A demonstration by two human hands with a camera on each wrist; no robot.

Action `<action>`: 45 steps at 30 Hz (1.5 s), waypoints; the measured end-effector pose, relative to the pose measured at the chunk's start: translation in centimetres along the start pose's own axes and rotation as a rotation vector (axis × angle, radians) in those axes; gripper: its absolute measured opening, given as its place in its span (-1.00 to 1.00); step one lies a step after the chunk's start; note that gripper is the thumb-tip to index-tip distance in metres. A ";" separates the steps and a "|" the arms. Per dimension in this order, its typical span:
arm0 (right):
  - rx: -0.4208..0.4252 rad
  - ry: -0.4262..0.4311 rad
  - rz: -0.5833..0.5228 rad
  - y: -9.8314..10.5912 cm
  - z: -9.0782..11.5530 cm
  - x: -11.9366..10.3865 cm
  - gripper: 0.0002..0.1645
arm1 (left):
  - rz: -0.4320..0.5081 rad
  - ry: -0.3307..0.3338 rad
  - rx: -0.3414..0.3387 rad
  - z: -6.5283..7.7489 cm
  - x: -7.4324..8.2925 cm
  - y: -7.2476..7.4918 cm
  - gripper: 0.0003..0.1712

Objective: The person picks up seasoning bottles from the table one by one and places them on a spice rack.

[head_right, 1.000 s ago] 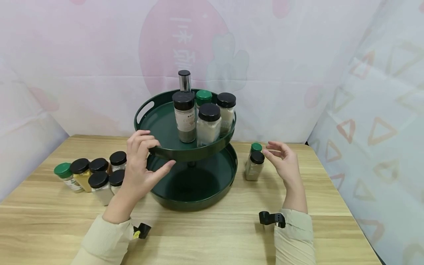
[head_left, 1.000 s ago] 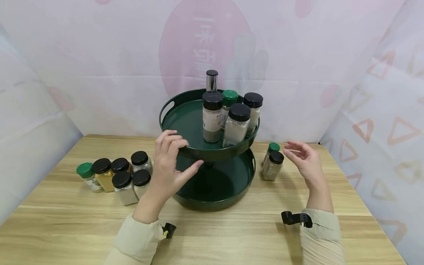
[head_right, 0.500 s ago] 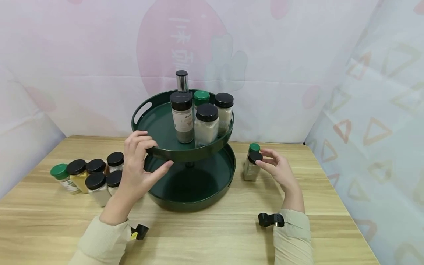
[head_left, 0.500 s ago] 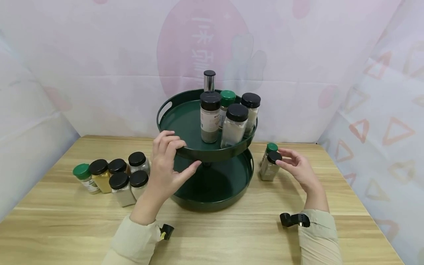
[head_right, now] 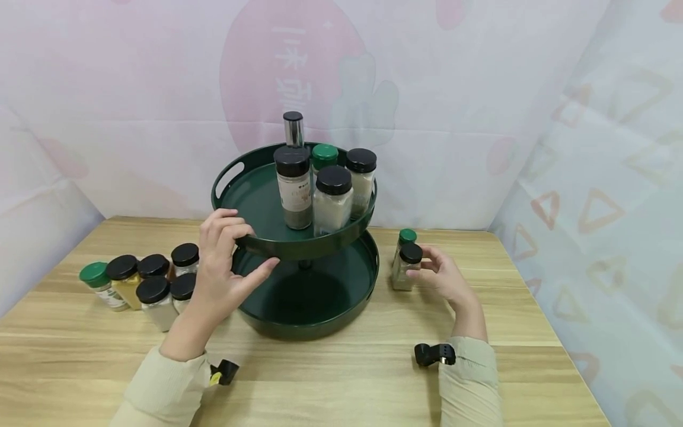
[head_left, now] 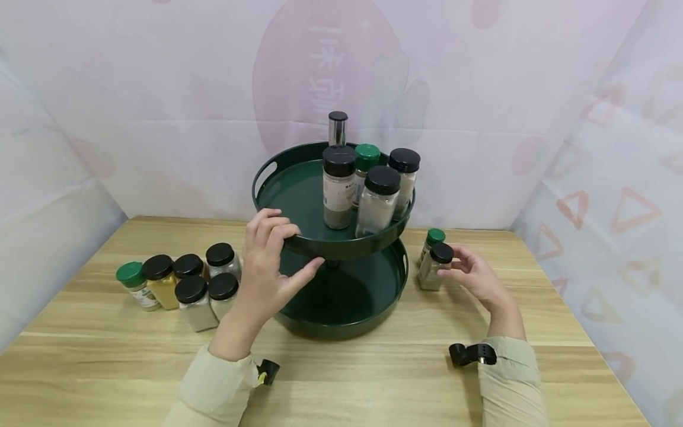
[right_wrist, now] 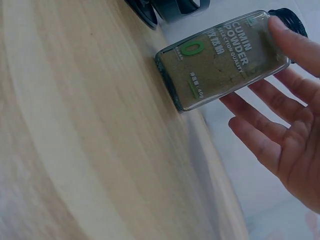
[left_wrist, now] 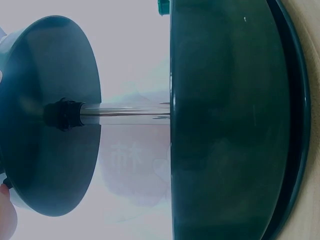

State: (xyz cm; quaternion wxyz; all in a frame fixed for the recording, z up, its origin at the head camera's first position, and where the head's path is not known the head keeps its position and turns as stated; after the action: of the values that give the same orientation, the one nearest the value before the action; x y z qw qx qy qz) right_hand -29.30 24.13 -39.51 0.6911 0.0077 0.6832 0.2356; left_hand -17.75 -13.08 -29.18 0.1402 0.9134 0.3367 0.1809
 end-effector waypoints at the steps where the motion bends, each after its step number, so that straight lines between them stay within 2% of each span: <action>1: -0.005 0.009 0.000 -0.1 -0.1 0.1 -0.36 | -0.001 -0.001 0.000 0.0 0.0 0.0 -0.31; 7: -0.034 0.044 -0.021 -0.5 -0.3 0.4 -0.37 | 0.013 0.014 0.006 0.0 0.0 0.1 -0.32; 14: -0.075 0.010 -0.022 -1.0 -0.6 0.8 -0.23 | 0.020 0.016 0.008 0.0 0.0 0.0 -0.33; 18: -0.087 0.031 -0.035 -1.3 -0.8 0.9 -0.22 | 0.020 0.013 0.008 -0.1 0.0 0.0 -0.33; 25: -0.047 0.072 -0.005 -1.2 -0.9 0.8 -0.27 | 0.015 0.008 0.009 -0.1 -0.1 0.0 -0.33; 34: -0.045 0.047 0.011 -1.3 -0.6 0.5 -0.25 | 0.012 0.009 0.008 -0.1 0.0 0.0 -0.33; 45: 0.019 0.046 0.040 -0.8 -0.4 -0.6 -0.29 | 0.015 0.010 0.009 0.0 -0.1 0.0 -0.33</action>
State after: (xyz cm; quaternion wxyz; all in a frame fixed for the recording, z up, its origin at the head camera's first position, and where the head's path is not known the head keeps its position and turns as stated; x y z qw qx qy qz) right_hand -29.36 23.07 -39.23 0.6703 0.0225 0.7007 0.2432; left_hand -17.88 -13.12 -29.19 0.1332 0.9156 0.3312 0.1852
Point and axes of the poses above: each hand's wrist, its own z-axis away from the middle knuckle, its own y-axis out of the back of the hand, x = y × z, the point moved 5 cm from there along -z, towards the middle knuckle, and after that the axes turned 5 degrees about -y, right-handed, at the moved point
